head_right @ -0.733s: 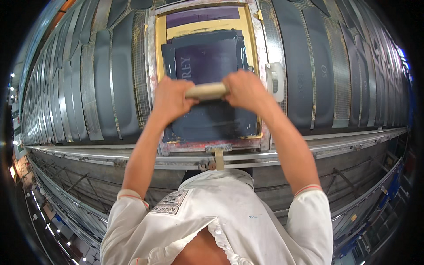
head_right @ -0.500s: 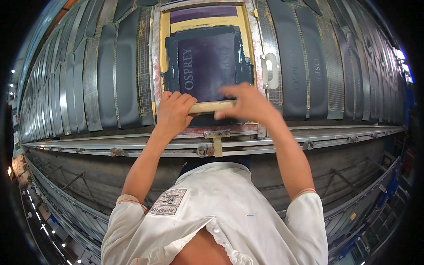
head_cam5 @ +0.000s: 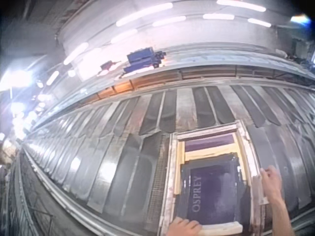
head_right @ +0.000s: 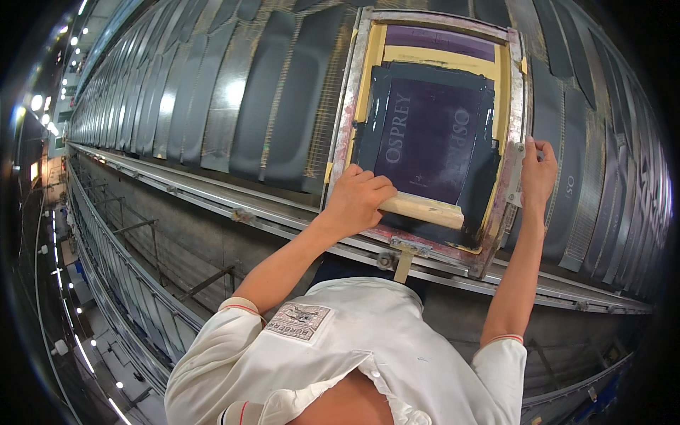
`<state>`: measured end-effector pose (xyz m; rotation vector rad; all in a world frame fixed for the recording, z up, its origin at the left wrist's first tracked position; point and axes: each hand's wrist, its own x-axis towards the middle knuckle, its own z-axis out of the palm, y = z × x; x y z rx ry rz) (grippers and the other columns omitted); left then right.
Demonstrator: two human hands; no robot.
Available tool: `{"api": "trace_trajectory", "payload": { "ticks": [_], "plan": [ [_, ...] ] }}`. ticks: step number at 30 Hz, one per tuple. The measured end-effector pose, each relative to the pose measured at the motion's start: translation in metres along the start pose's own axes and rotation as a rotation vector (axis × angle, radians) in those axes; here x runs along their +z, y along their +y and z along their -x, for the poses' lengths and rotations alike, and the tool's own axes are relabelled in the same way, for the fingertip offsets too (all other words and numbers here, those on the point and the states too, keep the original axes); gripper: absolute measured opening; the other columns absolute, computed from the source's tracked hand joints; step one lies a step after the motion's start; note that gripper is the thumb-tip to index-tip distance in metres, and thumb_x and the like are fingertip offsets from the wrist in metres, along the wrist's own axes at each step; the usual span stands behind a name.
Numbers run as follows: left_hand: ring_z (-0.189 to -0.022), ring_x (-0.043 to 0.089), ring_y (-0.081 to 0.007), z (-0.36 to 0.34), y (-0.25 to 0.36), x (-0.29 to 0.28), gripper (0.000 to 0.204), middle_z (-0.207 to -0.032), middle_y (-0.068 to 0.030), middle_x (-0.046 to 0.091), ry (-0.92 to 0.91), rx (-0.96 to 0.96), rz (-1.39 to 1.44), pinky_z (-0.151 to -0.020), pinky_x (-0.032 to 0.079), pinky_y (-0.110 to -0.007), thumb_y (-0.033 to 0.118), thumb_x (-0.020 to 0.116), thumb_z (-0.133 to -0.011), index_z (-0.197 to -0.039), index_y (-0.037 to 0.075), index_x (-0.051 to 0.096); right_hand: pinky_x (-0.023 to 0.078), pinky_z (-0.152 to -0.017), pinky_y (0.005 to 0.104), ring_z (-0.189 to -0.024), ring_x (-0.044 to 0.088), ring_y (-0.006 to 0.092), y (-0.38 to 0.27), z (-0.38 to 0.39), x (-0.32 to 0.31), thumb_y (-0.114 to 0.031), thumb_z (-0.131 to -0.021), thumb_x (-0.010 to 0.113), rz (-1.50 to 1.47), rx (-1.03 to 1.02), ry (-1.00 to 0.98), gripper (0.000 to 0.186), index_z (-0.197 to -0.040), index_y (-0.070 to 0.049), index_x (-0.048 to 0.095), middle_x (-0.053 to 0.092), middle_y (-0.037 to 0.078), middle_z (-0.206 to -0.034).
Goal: The person uses a squeegee to spread dark ink across a screen printing frame mounted over a conveyor of dark fabric items. The person repeatedly pulls the squeegee across the screen to transfer the design onto the items below.
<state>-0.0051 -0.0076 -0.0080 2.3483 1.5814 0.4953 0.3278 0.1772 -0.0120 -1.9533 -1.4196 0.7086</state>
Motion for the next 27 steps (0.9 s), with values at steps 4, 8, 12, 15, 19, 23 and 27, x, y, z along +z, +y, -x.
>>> {"api": "trace_trajectory", "payload": {
  "ticks": [4,8,12,15,19,23,27],
  "plan": [
    [-0.087,0.067,-0.022,0.002,0.0,-0.014,0.034,-0.098,0.0012,0.072,-0.014,-0.038,-0.036,-0.084,0.046,-0.04,0.008,0.078,-0.063,-0.096,0.013,0.072,0.047,-0.065,0.0329,-0.07,0.056,0.012,0.032,-0.003,0.024,-0.032,-0.101,0.067,-0.084,-0.004,0.005,0.028,-0.101,-0.005,0.069,0.065,0.005,-0.081],
    [-0.084,0.067,-0.0232,0.008,0.008,-0.01,0.031,-0.096,0.0004,0.073,0.1,-0.018,-0.029,-0.08,0.047,-0.04,0.005,0.077,-0.063,-0.093,0.012,0.073,0.054,-0.079,0.0402,-0.087,0.07,0.0306,0.038,0.006,0.047,-0.029,-0.099,0.066,-0.035,-0.113,0.048,0.023,-0.104,-0.007,0.071,0.073,0.014,-0.097],
    [-0.081,0.065,-0.0223,0.011,0.048,-0.014,0.037,-0.101,-0.0007,0.073,0.123,-0.026,-0.169,-0.079,0.045,-0.039,0.0,0.074,-0.06,-0.095,0.013,0.073,0.052,-0.074,0.0451,-0.079,0.069,0.039,0.033,0.005,0.061,-0.027,-0.095,0.069,-0.279,-0.166,0.095,0.022,-0.095,-0.006,0.066,0.071,0.017,-0.082],
    [-0.08,0.063,-0.0217,0.043,0.054,-0.009,0.042,-0.103,-0.0006,0.073,0.101,0.002,-0.194,-0.078,0.044,-0.038,0.0,0.073,-0.058,-0.099,0.012,0.071,0.051,-0.071,0.0402,-0.071,0.066,0.0277,0.031,0.014,0.042,-0.031,-0.095,0.07,-0.277,-0.099,0.089,0.026,-0.094,-0.005,0.067,0.07,0.013,-0.078],
    [-0.081,0.063,-0.022,0.062,0.053,0.008,0.047,-0.106,-0.0012,0.073,0.109,0.044,-0.167,-0.079,0.043,-0.038,0.0,0.072,-0.055,-0.102,0.009,0.072,0.052,-0.071,0.0408,-0.074,0.069,0.0301,0.035,0.009,0.052,-0.031,-0.095,0.07,-0.248,-0.102,0.104,0.026,-0.095,-0.005,0.067,0.071,0.014,-0.078],
    [-0.081,0.063,-0.0219,0.054,0.039,0.014,0.048,-0.105,-0.002,0.073,0.118,0.061,-0.167,-0.079,0.043,-0.039,0.0,0.071,-0.055,-0.102,0.008,0.072,0.052,-0.075,0.0465,-0.084,0.069,0.0422,0.028,0.003,0.064,-0.028,-0.095,0.069,-0.176,-0.121,0.121,0.022,-0.094,-0.006,0.066,0.071,0.018,-0.083],
    [-0.085,0.063,-0.0225,0.025,0.011,0.02,0.049,-0.108,-0.003,0.072,0.082,0.094,-0.123,-0.083,0.043,-0.04,0.001,0.072,-0.057,-0.105,0.009,0.071,0.053,-0.076,0.0484,-0.088,0.069,0.0439,0.062,-0.009,0.063,-0.03,-0.095,0.069,-0.021,-0.249,0.167,0.021,-0.098,-0.009,0.068,0.073,0.018,-0.094]
  ]
}}
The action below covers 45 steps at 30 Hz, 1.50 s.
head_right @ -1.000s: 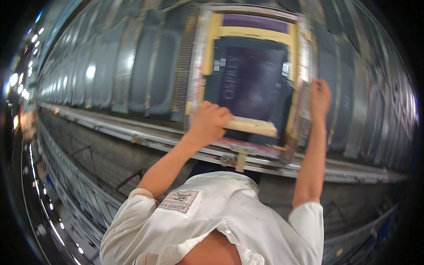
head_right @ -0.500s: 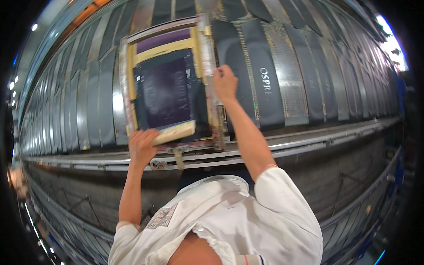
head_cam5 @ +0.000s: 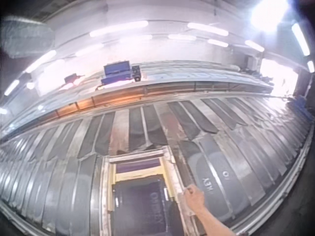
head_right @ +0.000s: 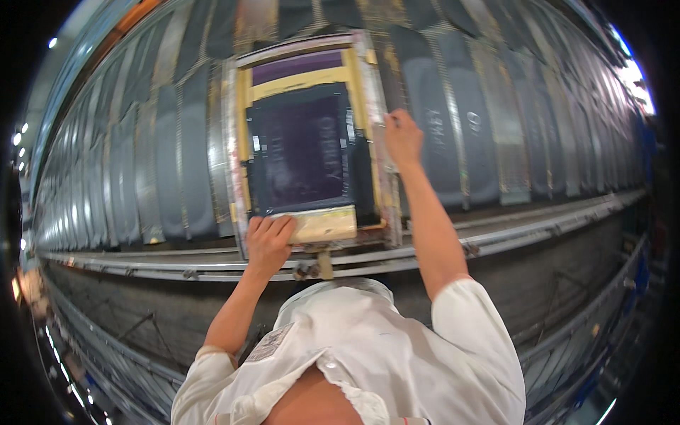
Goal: The person uses a squeegee to spread dark ink across a screen printing frame mounted over a conveyor of dark fabric items. The person repeatedly pulls the squeegee across the screen to transfer the design onto the items below.
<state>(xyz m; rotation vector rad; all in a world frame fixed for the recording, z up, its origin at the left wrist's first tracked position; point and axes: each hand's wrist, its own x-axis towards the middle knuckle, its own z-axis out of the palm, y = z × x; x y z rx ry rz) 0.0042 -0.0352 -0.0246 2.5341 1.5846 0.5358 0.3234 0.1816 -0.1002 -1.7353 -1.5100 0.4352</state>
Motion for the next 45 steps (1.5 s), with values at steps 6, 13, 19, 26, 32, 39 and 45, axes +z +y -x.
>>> {"api": "trace_trajectory", "payload": {
  "ticks": [6,13,19,26,32,39,45],
  "plan": [
    [-0.082,0.061,-0.0232,-0.108,-0.077,0.003,0.032,-0.104,-0.0017,0.07,0.082,0.006,-0.045,-0.081,0.042,-0.041,0.0,0.068,-0.067,-0.098,0.01,0.069,0.054,-0.086,0.0495,-0.101,0.068,0.0438,-0.072,-0.016,-0.034,-0.035,-0.096,0.071,0.364,0.151,-0.329,0.028,-0.107,-0.01,0.073,0.074,0.019,-0.108],
    [-0.078,0.07,-0.0326,-0.227,-0.147,-0.02,0.021,-0.082,-0.0086,0.074,-0.013,-0.055,0.258,-0.071,0.052,-0.045,0.006,0.077,-0.067,-0.086,0.014,0.075,0.054,-0.09,0.0451,-0.105,0.069,0.0346,-0.167,-0.106,-0.004,-0.04,-0.085,0.081,0.069,-0.388,-0.805,0.042,-0.11,-0.007,0.073,0.074,0.013,-0.107],
    [-0.082,0.071,-0.0358,-0.301,-0.186,-0.022,0.031,-0.082,-0.0146,0.074,-0.378,-0.255,0.083,-0.074,0.054,-0.047,0.031,0.086,-0.076,-0.1,0.014,0.078,0.058,-0.079,0.0465,-0.092,0.073,0.0355,-0.147,-0.171,0.085,-0.037,-0.078,0.083,0.388,-0.594,-0.889,0.037,-0.099,-0.007,0.077,0.076,0.015,-0.095],
    [-0.085,0.072,-0.0347,-0.261,-0.17,-0.006,0.03,-0.087,-0.0114,0.075,-0.241,-0.154,0.053,-0.075,0.055,-0.047,0.033,0.085,-0.075,-0.099,0.016,0.079,0.059,-0.075,0.0455,-0.084,0.074,0.0348,-0.142,-0.134,0.076,-0.029,-0.075,0.082,0.532,-0.618,-0.878,0.027,-0.09,-0.008,0.077,0.075,0.015,-0.085],
    [-0.079,0.07,-0.034,-0.125,-0.081,-0.012,0.02,-0.084,-0.0083,0.073,-0.175,-0.112,0.197,-0.075,0.052,-0.047,0.012,0.083,-0.066,-0.084,0.014,0.076,0.053,-0.08,0.0496,-0.083,0.07,0.0357,-0.139,0.019,-0.008,-0.022,-0.072,0.082,0.443,-0.494,-0.915,0.017,-0.085,-0.014,0.074,0.07,0.012,-0.078],
    [-0.079,0.068,-0.0277,-0.056,-0.036,-0.026,0.019,-0.089,-0.0035,0.076,-0.202,-0.149,0.198,-0.078,0.043,-0.042,0.013,0.085,-0.072,-0.089,0.011,0.077,0.047,-0.085,0.0416,-0.085,0.071,0.0286,-0.122,0.097,-0.026,-0.02,-0.073,0.079,0.315,-0.6,-0.855,0.017,-0.084,-0.01,0.073,0.073,0.009,-0.08],
    [-0.075,0.068,-0.0368,-0.153,-0.102,-0.029,0.025,-0.078,-0.0132,0.072,-0.158,-0.097,0.084,-0.075,0.051,-0.047,0.019,0.087,-0.071,-0.092,0.01,0.078,0.054,-0.079,0.0465,-0.082,0.072,0.0344,-0.141,-0.012,0.022,-0.029,-0.074,0.081,0.401,-0.61,-0.865,0.02,-0.085,-0.013,0.076,0.073,0.012,-0.078]
  ]
}}
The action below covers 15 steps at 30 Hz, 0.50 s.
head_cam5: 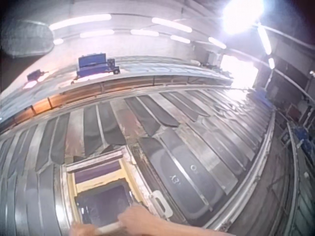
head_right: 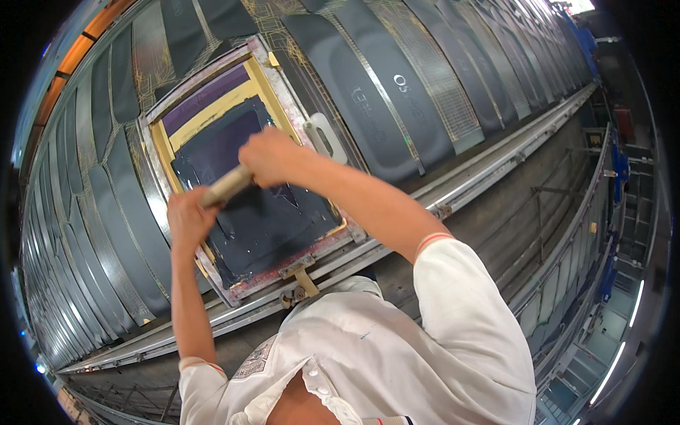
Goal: The person uses a squeegee to spread dark ink across a screen printing frame mounted over a conveyor of dark fabric items. The person repeatedly pulls the squeegee across the screen to transfer the design onto the items below.
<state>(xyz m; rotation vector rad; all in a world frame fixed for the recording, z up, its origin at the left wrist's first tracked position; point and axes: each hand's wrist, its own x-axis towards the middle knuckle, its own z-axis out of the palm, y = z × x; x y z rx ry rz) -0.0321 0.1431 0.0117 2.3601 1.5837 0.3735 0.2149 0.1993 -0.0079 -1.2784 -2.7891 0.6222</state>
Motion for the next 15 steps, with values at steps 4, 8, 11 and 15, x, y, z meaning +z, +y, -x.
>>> {"api": "trace_trajectory", "payload": {
  "ticks": [4,8,11,15],
  "plan": [
    [-0.086,0.071,-0.0376,-0.088,-0.038,-0.019,0.033,-0.087,-0.0148,0.074,-0.208,-0.097,-0.033,-0.078,0.054,-0.049,0.037,0.084,-0.074,-0.091,0.01,0.077,0.059,-0.078,0.0474,-0.083,0.074,0.0374,0.049,-0.077,-0.04,-0.038,-0.073,0.082,0.036,0.001,-0.118,0.036,-0.091,-0.008,0.079,0.075,0.017,-0.084],
    [-0.089,0.071,-0.0381,-0.132,-0.059,-0.028,0.041,-0.088,-0.0163,0.075,-0.232,-0.117,-0.002,-0.079,0.054,-0.048,0.036,0.088,-0.069,-0.101,0.012,0.079,0.058,-0.08,0.0451,-0.087,0.074,0.0377,0.078,-0.112,-0.07,-0.035,-0.072,0.087,-0.109,-0.011,-0.213,0.043,-0.099,-0.002,0.078,0.076,0.02,-0.09],
    [-0.091,0.072,-0.0359,-0.143,-0.064,-0.028,0.042,-0.09,-0.0144,0.076,-0.261,-0.149,0.081,-0.082,0.056,-0.047,0.039,0.089,-0.066,-0.099,0.013,0.079,0.057,-0.077,0.0447,-0.084,0.073,0.0369,0.082,-0.124,-0.074,-0.032,-0.071,0.087,-0.148,0.001,-0.226,0.042,-0.096,0.0,0.077,0.076,0.019,-0.087],
    [-0.092,0.073,-0.0334,-0.147,-0.062,-0.024,0.044,-0.091,-0.0114,0.077,-0.264,-0.159,0.043,-0.083,0.057,-0.045,0.04,0.09,-0.066,-0.102,0.016,0.08,0.055,-0.065,0.043,-0.068,0.071,0.0318,0.091,-0.118,-0.067,-0.028,-0.071,0.087,-0.165,-0.013,-0.143,0.038,-0.091,0.001,0.075,0.073,0.017,-0.074]
  ]
}}
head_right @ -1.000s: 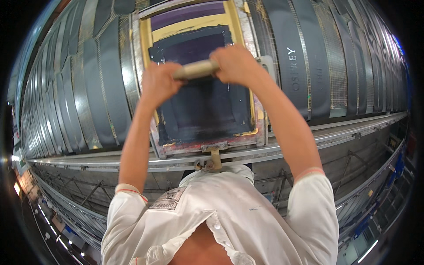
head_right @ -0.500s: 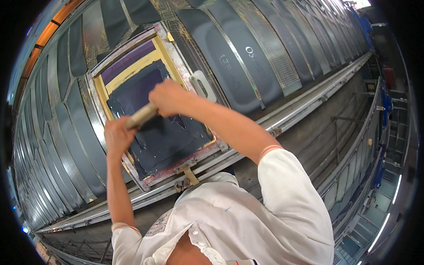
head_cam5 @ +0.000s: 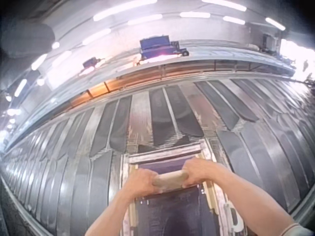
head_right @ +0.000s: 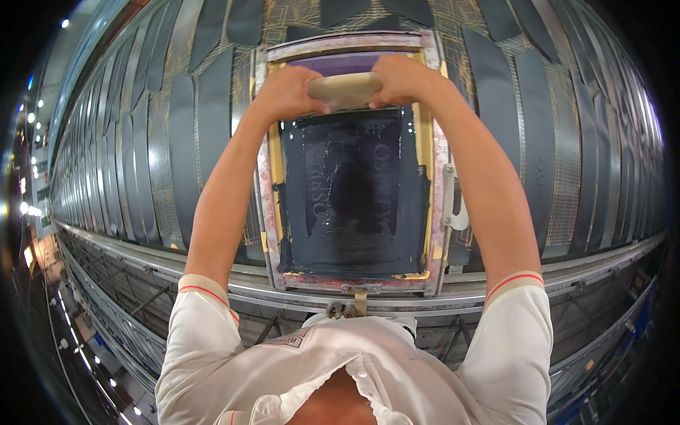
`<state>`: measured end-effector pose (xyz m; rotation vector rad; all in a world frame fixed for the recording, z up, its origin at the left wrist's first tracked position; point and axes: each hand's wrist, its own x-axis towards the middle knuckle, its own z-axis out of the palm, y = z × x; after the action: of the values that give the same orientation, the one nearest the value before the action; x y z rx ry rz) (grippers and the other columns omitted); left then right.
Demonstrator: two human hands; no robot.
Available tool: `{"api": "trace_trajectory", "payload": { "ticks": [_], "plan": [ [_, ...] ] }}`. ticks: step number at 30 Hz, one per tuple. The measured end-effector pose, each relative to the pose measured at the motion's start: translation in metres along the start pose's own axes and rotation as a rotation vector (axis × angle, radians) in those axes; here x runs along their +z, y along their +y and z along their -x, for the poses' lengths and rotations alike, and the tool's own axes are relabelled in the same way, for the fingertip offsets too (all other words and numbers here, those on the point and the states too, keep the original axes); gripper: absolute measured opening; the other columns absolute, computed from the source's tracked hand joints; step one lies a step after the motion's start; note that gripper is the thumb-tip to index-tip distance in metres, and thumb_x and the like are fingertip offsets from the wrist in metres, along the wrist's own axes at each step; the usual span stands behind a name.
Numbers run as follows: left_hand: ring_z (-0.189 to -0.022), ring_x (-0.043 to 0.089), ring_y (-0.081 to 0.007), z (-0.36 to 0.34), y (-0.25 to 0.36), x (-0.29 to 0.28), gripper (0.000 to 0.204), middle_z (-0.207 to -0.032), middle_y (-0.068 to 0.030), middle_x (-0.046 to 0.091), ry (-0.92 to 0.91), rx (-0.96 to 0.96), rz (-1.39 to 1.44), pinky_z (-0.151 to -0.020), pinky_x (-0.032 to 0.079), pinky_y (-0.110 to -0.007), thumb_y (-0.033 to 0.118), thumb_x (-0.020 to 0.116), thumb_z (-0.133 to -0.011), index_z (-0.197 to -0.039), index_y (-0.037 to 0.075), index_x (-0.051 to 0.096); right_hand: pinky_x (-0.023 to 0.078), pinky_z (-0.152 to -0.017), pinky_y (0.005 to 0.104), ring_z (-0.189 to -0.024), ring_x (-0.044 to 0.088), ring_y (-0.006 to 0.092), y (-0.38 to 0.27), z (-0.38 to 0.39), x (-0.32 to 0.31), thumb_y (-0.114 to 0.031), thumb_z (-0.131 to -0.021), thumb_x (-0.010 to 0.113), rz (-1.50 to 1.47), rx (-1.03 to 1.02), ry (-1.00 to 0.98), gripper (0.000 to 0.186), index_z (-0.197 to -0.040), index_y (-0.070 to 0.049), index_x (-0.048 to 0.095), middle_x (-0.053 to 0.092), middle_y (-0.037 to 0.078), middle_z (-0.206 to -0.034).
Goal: The person uses a squeegee to spread dark ink across a screen printing frame mounted over a conveyor of dark fabric items. The person repeatedly pulls the squeegee across the screen to transfer the design onto the items below.
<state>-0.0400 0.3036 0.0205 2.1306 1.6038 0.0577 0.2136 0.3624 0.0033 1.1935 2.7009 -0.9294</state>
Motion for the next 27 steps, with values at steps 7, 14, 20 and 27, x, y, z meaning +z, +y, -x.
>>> {"api": "trace_trajectory", "payload": {
  "ticks": [7,14,20,27],
  "plan": [
    [-0.09,0.072,-0.0346,0.056,0.021,0.026,0.038,-0.089,-0.0112,0.076,0.071,0.006,-0.012,-0.08,0.055,-0.046,0.035,0.091,-0.068,-0.1,0.017,0.078,0.052,-0.055,0.0402,-0.052,0.065,0.0278,-0.036,0.05,0.023,-0.023,-0.072,0.087,-0.131,0.1,-0.047,0.033,-0.09,0.0,0.074,0.068,0.014,-0.065],
    [-0.076,0.068,-0.0294,0.196,0.069,0.114,0.025,-0.077,-0.0056,0.07,0.164,0.166,-0.042,-0.08,0.046,-0.044,0.024,0.087,-0.069,-0.09,0.016,0.075,0.055,-0.083,0.0466,-0.09,0.07,0.0415,-0.105,0.184,0.119,-0.027,-0.076,0.085,0.067,0.102,0.012,0.03,-0.095,-0.007,0.075,0.073,0.016,-0.088],
    [-0.088,0.064,-0.0229,0.262,0.095,0.14,0.032,-0.095,-0.0012,0.07,0.329,0.195,-0.106,-0.084,0.041,-0.04,0.011,0.086,-0.067,-0.096,0.013,0.074,0.05,-0.092,0.0489,-0.104,0.068,0.0347,-0.117,0.236,0.131,-0.041,-0.088,0.078,-0.249,0.177,0.4,0.039,-0.107,-0.007,0.075,0.074,0.014,-0.101],
    [-0.09,0.064,-0.0227,0.275,0.094,0.157,0.038,-0.099,-0.0004,0.07,0.302,0.173,-0.057,-0.084,0.044,-0.039,0.006,0.082,-0.062,-0.098,0.013,0.072,0.051,-0.091,0.0435,-0.103,0.069,0.0347,0.032,0.195,0.14,-0.037,-0.1,0.066,-0.29,0.753,0.816,0.036,-0.116,-0.006,0.071,0.074,0.016,-0.108]
  ]
}}
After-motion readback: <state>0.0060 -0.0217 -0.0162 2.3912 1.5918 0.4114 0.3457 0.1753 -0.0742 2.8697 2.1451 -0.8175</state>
